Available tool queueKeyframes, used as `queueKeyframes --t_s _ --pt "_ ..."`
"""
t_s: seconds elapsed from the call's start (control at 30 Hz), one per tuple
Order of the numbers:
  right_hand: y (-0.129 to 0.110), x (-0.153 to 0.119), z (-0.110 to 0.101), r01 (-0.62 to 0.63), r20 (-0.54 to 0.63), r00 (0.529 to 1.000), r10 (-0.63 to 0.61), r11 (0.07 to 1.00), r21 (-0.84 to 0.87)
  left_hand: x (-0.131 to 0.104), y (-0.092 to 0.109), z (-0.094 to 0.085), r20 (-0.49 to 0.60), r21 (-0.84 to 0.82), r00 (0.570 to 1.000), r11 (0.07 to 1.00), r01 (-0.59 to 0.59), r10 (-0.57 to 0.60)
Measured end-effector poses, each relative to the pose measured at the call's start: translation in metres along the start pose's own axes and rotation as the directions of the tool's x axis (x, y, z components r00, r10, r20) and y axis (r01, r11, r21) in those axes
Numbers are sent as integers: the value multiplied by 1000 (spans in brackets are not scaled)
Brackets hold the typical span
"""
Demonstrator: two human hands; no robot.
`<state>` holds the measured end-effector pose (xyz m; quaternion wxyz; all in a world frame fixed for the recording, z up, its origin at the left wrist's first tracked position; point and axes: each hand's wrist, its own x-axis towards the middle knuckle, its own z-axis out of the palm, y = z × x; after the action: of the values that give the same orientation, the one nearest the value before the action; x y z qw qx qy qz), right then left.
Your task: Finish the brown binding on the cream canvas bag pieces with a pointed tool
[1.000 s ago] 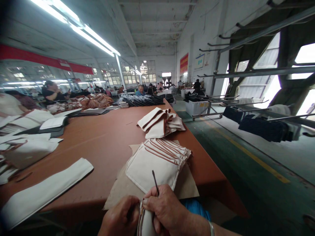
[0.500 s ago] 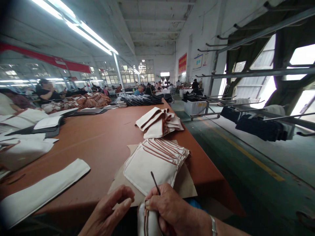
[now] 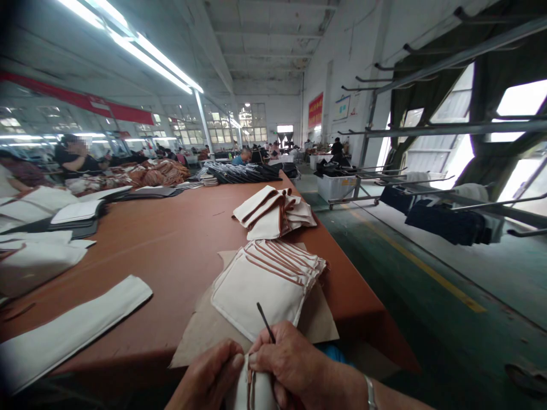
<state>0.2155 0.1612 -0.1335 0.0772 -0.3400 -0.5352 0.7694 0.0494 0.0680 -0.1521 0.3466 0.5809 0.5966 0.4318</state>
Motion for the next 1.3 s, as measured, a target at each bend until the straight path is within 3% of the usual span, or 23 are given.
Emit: queueKeyframes --t_s 0.07,0.13,0.23,0.37,0.5,0.73,0.8,0.87,0.97,1.07,1.1,1.17,1.3 --pt "-1 0 0 0 -2 1000 0 998 -58 -2 0 1 -37 101 995 991 -87 92" --pt "-1 -1 -2 6 -1 1000 -6 989 -145 -1 1 2 -71 112 991 988 -104 112" --pt "-2 -3 -4 31 16 999 -28 970 -241 2 4 0 -25 -17 1000 1000 -12 12" --pt "-3 -5 -5 69 -13 997 -75 969 -235 9 9 -2 138 -259 981 951 170 -138" --pt "-3 -7 -3 110 -18 993 -117 969 -223 11 9 -2 244 -197 947 945 260 -210" --pt "7 -5 -3 263 -25 960 -279 927 -268 10 17 5 272 -194 908 906 377 -319" --pt "9 -5 -4 354 -19 922 -387 861 -365 9 18 8 267 -207 903 895 394 -336" --pt "12 -6 -7 470 12 848 -530 742 -478 8 17 10 235 -254 904 875 411 -356" --pt "20 -5 -13 631 145 685 -714 482 -608 6 12 12 192 -380 910 827 414 -367" --pt "28 -3 -21 742 324 516 -793 224 -632 4 11 12 218 -477 898 761 440 -382" --pt "30 -2 -24 758 366 481 -796 169 -630 3 12 11 228 -499 897 746 441 -378" --pt "32 -3 -28 751 419 480 -771 114 -650 2 17 10 211 -540 912 736 409 -352" --pt "30 -8 -32 631 470 582 -663 4 -776 2 27 12 179 -596 913 698 397 -367"
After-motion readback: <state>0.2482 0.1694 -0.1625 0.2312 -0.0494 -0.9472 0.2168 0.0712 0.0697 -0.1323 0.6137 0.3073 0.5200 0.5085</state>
